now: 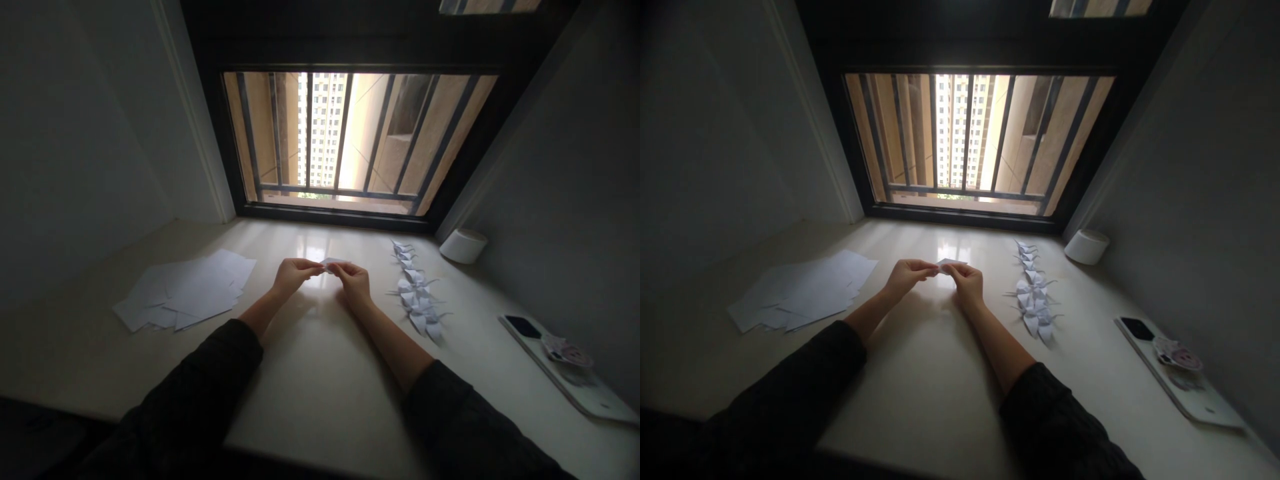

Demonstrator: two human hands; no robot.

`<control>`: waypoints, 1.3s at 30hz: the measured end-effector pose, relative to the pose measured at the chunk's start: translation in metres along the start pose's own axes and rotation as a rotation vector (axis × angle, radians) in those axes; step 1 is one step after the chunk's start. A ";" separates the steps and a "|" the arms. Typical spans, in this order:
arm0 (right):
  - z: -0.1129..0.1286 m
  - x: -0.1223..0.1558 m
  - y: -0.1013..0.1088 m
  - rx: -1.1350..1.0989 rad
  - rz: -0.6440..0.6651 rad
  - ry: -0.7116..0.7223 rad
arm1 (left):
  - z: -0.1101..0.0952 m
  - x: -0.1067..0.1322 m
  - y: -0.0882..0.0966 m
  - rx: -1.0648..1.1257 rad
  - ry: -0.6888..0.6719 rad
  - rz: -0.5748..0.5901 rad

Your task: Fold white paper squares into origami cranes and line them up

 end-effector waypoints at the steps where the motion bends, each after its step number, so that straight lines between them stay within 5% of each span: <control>1: 0.000 0.001 0.000 0.001 -0.002 0.002 | 0.000 0.000 0.000 0.001 0.008 -0.008; 6: 0.000 0.002 -0.001 -0.023 -0.003 0.005 | 0.002 0.001 -0.001 0.003 0.019 -0.029; 14: -0.001 -0.001 0.002 -0.018 0.000 0.026 | 0.000 0.003 -0.004 0.072 -0.145 0.061; 27: -0.001 -0.001 -0.003 -0.123 0.143 0.024 | 0.010 -0.002 -0.002 0.116 -0.131 -0.100; 39: -0.006 -0.005 0.000 -0.148 0.074 -0.039 | 0.012 -0.004 0.000 0.101 -0.175 -0.095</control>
Point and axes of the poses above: each hand's wrist, its own x-axis away from the middle knuckle, its own y-axis out of the back of the hand, z = x × y, the point moved 2 cm from there along -x, towards the middle knuckle, and after that the axes turned 10 degrees about -y, right-handed, at the moved point
